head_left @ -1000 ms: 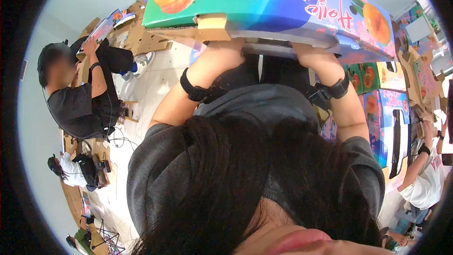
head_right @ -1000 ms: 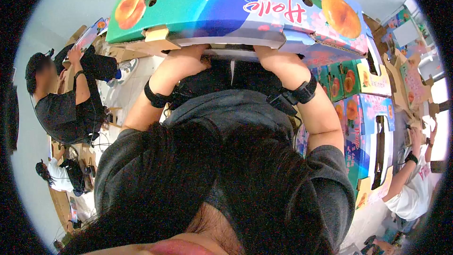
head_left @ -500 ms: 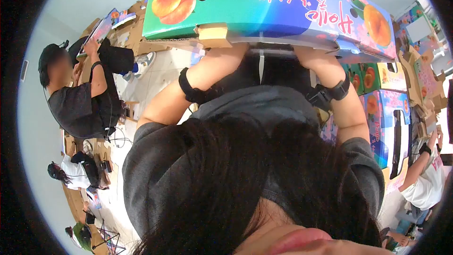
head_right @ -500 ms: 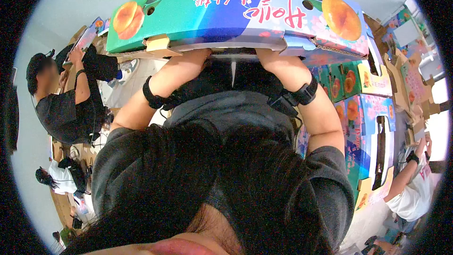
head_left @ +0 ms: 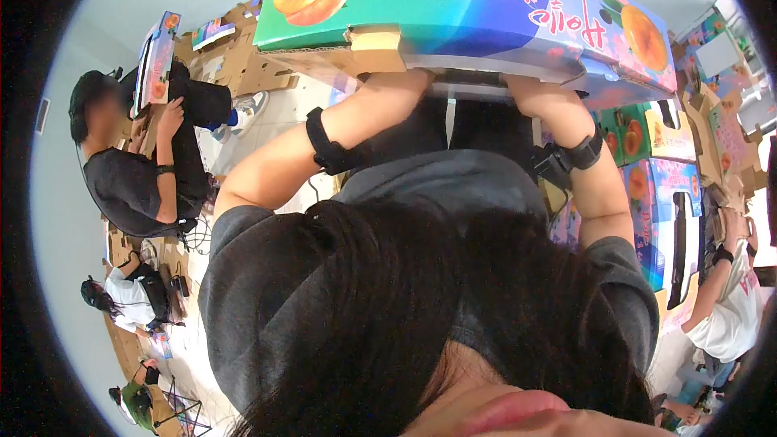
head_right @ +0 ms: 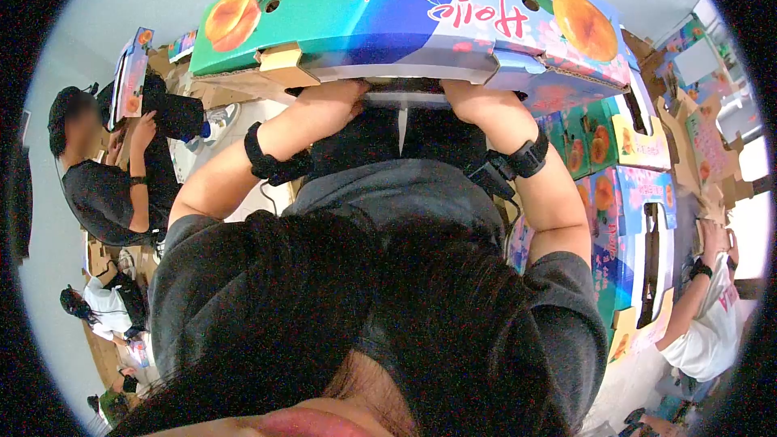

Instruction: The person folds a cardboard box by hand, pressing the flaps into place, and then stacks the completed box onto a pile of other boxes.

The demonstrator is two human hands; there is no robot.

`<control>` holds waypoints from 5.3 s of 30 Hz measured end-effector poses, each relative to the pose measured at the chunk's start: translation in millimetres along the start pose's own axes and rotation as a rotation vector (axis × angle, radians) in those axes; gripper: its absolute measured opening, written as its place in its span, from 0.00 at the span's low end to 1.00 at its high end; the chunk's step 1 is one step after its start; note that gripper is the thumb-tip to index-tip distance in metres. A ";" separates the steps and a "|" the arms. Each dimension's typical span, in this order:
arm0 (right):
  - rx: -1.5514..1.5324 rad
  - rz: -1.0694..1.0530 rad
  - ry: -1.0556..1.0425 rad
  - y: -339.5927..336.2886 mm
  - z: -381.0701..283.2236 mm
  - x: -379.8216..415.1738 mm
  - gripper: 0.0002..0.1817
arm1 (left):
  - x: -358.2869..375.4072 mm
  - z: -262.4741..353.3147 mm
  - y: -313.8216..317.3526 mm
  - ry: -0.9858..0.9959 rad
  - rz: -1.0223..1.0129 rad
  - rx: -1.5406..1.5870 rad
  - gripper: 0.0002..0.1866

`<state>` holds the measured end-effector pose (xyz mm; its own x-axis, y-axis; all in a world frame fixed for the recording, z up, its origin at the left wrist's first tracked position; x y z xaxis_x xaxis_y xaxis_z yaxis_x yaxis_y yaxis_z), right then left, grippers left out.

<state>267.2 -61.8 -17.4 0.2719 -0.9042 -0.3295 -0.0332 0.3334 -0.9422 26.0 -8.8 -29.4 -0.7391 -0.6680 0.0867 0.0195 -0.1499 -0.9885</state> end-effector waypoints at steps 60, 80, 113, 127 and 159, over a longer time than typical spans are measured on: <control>-0.019 -0.125 -0.208 -46.1 47.2 -42.2 0.26 | -32.9 2.5 -7.3 0.256 0.687 -0.413 0.57; -0.020 0.235 -0.249 -74.9 -7.7 13.7 0.55 | 26.1 18.4 -74.7 0.369 0.595 -0.147 0.52; -0.014 0.024 -0.011 -11.9 -48.6 79.8 0.55 | 75.7 26.3 31.1 0.221 1.008 0.082 0.59; -0.282 0.039 -0.171 -40.6 -44.4 93.7 0.36 | 127.6 -89.1 9.7 0.017 0.826 0.841 0.60; -1.896 0.342 0.207 -34.1 -21.7 64.4 0.41 | 75.0 -42.3 25.2 0.149 0.821 0.876 0.38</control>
<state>265.0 -137.1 -7.9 -0.0665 -0.9337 -0.3520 -0.9258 -0.0738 0.3707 -57.4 -31.9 -53.0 -0.3616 -0.7140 -0.5995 0.9262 -0.2015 -0.3187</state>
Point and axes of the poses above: each hand's wrist, its own x-axis away from the middle knuckle, its own y-axis out of the palm, z = x × y, the point moved 2 cm from there along -x, towards the middle knuckle, and after that the axes turned 6 degrees about -z, right-handed, at the moved point
